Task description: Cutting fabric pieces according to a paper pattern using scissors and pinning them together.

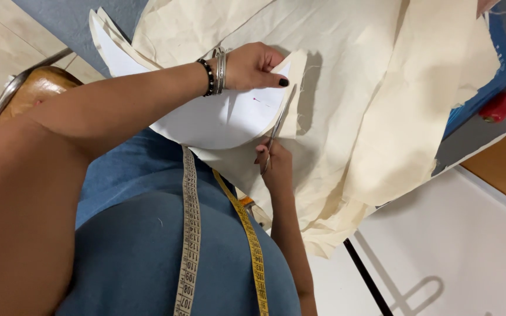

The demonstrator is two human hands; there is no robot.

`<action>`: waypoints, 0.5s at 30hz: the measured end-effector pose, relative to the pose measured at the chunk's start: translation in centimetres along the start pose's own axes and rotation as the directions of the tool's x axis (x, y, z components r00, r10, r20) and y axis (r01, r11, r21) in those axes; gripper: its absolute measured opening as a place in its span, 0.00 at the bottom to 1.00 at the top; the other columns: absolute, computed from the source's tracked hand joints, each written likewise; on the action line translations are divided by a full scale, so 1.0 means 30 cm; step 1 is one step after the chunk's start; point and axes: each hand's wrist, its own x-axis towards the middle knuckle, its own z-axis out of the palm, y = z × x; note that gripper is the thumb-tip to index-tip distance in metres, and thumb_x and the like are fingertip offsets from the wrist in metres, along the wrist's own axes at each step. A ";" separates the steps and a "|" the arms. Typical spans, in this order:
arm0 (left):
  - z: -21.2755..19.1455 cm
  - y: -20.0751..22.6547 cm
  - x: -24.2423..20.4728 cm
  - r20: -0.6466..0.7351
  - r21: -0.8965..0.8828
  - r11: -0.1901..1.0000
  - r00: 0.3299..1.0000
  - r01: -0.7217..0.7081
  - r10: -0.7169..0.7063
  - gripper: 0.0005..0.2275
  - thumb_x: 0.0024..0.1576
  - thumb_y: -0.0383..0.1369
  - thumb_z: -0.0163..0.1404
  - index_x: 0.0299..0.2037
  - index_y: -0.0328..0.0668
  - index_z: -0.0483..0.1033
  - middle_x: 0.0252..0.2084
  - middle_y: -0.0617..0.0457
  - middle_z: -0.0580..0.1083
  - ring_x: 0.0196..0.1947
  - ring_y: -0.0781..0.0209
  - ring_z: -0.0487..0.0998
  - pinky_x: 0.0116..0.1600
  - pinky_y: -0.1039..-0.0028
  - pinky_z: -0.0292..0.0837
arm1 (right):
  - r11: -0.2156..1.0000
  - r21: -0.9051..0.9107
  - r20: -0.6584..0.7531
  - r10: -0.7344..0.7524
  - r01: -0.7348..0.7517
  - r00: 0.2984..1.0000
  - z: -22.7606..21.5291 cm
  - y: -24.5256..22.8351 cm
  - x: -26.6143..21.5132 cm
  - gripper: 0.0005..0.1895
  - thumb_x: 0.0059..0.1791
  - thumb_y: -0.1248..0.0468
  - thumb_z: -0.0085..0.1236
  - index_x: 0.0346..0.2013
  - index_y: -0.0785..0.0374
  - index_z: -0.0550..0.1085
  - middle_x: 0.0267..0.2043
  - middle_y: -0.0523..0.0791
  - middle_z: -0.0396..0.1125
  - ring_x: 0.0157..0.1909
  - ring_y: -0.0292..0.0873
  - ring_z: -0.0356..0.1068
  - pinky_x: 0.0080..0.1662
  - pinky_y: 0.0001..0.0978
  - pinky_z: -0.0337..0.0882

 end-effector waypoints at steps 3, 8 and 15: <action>-0.003 0.031 -0.009 -0.005 -0.038 0.998 0.999 0.040 -0.041 0.13 0.64 0.34 0.56 0.25 0.48 0.72 0.17 0.67 0.61 0.17 0.76 0.57 0.24 0.83 0.52 | 0.995 -0.061 0.052 0.083 -0.080 0.995 -0.026 -0.031 0.022 0.25 0.57 0.42 0.39 0.33 0.60 0.69 0.22 0.43 0.69 0.24 0.40 0.73 0.34 0.32 0.71; 0.007 0.034 -0.002 -0.055 -0.060 0.996 0.996 0.067 -0.070 0.16 0.62 0.35 0.59 0.22 0.48 0.70 0.17 0.65 0.62 0.17 0.74 0.60 0.23 0.82 0.56 | 0.993 -0.087 0.045 0.078 -0.074 0.996 -0.026 -0.021 0.013 0.31 0.55 0.37 0.36 0.30 0.61 0.69 0.20 0.42 0.68 0.23 0.40 0.72 0.33 0.32 0.70; 0.007 0.015 0.010 -0.090 -0.014 0.997 0.993 0.080 -0.081 0.21 0.62 0.36 0.60 0.18 0.50 0.63 0.15 0.65 0.60 0.16 0.74 0.59 0.23 0.81 0.55 | 0.996 -0.056 -0.013 0.075 -0.075 0.997 -0.017 -0.011 0.000 0.24 0.57 0.51 0.47 0.23 0.62 0.69 0.16 0.43 0.66 0.20 0.39 0.68 0.30 0.31 0.67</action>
